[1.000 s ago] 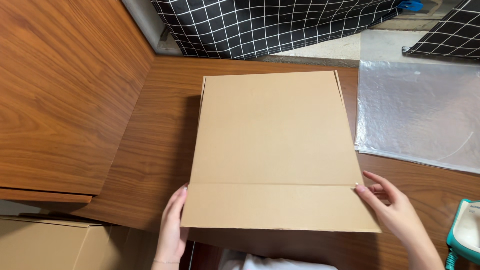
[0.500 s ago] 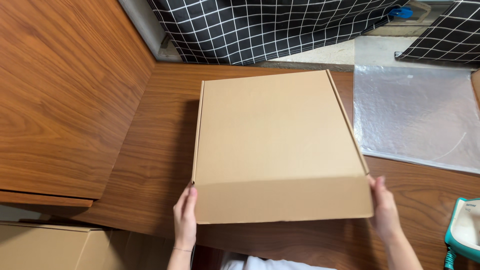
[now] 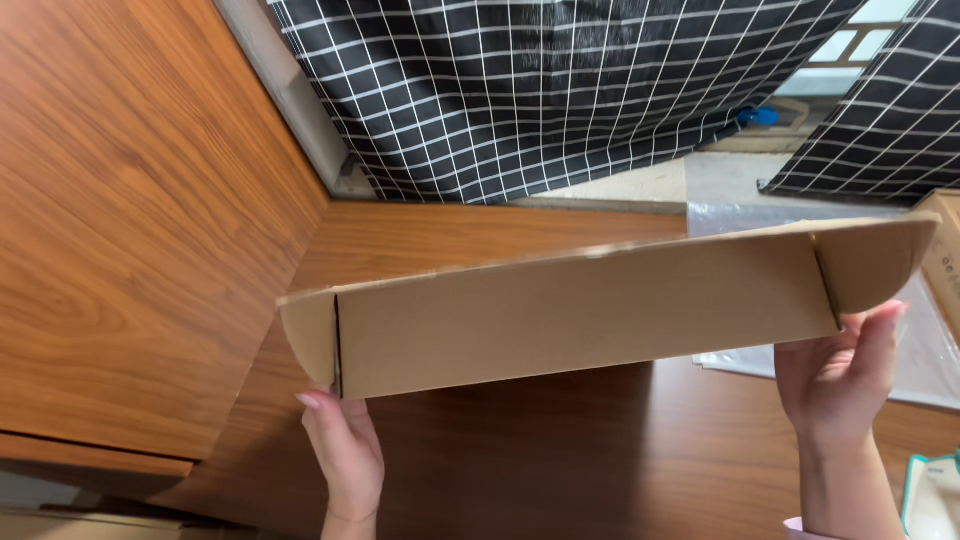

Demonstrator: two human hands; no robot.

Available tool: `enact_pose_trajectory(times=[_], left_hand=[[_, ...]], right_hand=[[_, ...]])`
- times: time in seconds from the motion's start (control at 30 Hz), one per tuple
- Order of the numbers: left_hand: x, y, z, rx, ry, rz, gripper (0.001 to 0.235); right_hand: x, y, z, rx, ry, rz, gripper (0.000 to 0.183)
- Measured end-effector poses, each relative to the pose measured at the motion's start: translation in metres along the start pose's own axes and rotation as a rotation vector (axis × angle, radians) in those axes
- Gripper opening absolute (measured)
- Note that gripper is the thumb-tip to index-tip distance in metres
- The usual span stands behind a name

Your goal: The person irons a dark green t-shirt on a wooden table, then folds it neatly. The folded shirt is placed into a clear plastic bag and then into a cardboard box. The person closes the box and briefly moves to a clothes rack to adjust a pink garment.

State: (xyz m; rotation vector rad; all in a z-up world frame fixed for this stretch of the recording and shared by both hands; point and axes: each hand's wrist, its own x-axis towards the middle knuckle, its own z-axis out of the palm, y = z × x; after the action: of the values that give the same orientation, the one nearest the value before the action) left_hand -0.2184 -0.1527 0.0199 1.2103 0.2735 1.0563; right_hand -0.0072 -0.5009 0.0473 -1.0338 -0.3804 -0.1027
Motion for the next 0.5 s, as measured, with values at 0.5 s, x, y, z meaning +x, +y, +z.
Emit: enact_pose_trajectory(times=[0.5], left_hand=[[0.020, 0.027, 0.006, 0.468, -0.008, 0.185, 0.054]], right_hand=[[0.027, -0.010, 0.014, -0.240, -0.088, -0.005, 0.089]])
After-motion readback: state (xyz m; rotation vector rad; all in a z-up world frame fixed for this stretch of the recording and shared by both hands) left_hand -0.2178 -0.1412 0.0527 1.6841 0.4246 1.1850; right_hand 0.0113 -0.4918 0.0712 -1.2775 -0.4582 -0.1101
